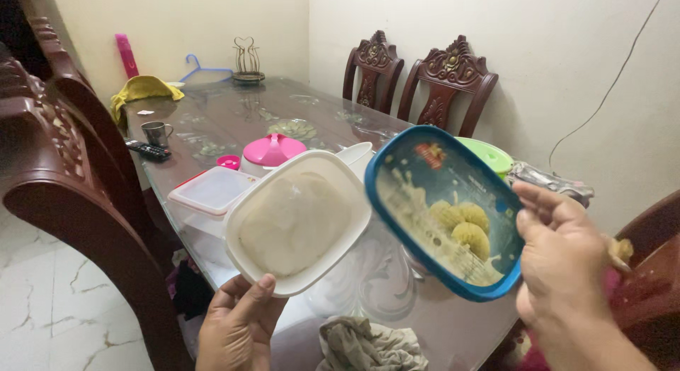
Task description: The person opens and closes several plastic containers on a dining table, wipes a blue lid with a cloth, and stacks the containers. The person handles multiple containers and lids, wiping and arranging them on the table.
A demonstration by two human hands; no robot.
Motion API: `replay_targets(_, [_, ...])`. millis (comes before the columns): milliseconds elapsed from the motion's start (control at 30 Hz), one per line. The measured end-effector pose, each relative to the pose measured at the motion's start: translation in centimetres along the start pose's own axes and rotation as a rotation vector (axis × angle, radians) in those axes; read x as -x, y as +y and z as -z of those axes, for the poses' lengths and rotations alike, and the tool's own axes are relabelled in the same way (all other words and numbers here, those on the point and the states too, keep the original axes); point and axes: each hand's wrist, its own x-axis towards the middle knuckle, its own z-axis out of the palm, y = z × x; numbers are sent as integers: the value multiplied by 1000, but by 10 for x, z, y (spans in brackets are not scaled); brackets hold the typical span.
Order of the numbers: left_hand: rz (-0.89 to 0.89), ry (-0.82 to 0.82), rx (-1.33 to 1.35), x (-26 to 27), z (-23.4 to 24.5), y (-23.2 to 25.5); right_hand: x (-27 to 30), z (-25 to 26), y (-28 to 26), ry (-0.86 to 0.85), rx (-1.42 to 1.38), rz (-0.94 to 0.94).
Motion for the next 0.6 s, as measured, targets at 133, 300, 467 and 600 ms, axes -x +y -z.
replay_targets(133, [-24,-21,-2,4,-10,10,-12,9,43,135,-319,-741])
replay_targets(300, [-9,-4,-33,12,-22,19,-16,14,71,200,-445,-724])
replay_targets(467, [43,52,-78,18,-29,28,-19,14,74,183,-468,-681])
replay_targets(600, [137,91,-151,12,-25,30,-18,14,78,168,-469,-675])
